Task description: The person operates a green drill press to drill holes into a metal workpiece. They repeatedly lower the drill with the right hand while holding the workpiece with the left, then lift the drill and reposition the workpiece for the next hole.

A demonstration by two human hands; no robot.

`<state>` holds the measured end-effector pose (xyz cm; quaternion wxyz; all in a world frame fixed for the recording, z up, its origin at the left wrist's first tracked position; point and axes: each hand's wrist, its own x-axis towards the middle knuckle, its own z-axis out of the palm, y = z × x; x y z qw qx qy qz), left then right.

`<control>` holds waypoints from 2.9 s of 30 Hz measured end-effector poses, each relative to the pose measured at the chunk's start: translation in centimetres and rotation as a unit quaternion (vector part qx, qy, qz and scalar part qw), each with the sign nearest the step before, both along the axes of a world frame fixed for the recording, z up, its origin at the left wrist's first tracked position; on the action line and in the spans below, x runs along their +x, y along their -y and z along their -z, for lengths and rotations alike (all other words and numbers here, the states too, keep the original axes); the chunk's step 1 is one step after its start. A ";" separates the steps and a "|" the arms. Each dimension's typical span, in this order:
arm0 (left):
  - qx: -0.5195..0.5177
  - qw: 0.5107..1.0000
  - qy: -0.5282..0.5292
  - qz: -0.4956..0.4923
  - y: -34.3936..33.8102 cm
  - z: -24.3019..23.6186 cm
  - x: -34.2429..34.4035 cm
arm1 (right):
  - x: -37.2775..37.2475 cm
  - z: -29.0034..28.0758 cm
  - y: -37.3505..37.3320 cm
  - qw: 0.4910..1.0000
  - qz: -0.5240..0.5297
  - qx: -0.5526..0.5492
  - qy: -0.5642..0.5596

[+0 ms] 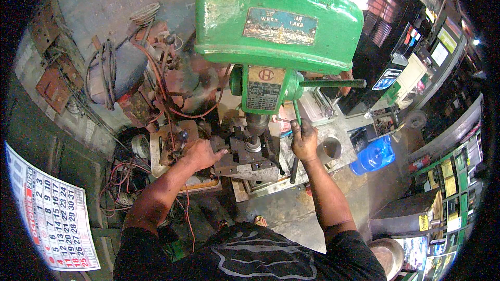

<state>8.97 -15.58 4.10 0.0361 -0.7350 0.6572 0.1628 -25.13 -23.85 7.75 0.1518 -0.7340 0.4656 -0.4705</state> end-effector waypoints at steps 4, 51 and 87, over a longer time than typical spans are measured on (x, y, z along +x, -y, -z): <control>0.013 1.000 0.006 -0.008 -0.1 -0.3 0.0 | 0.0 0.1 0.2 1.000 0.004 -0.005 -0.004; -0.001 1.000 -0.015 -0.015 0.0 0.4 0.1 | -0.1 0.8 0.5 1.000 0.005 -0.008 0.012; 0.002 1.000 -0.013 -0.017 0.0 0.1 0.0 | 0.0 1.0 0.5 1.000 0.017 -0.016 0.010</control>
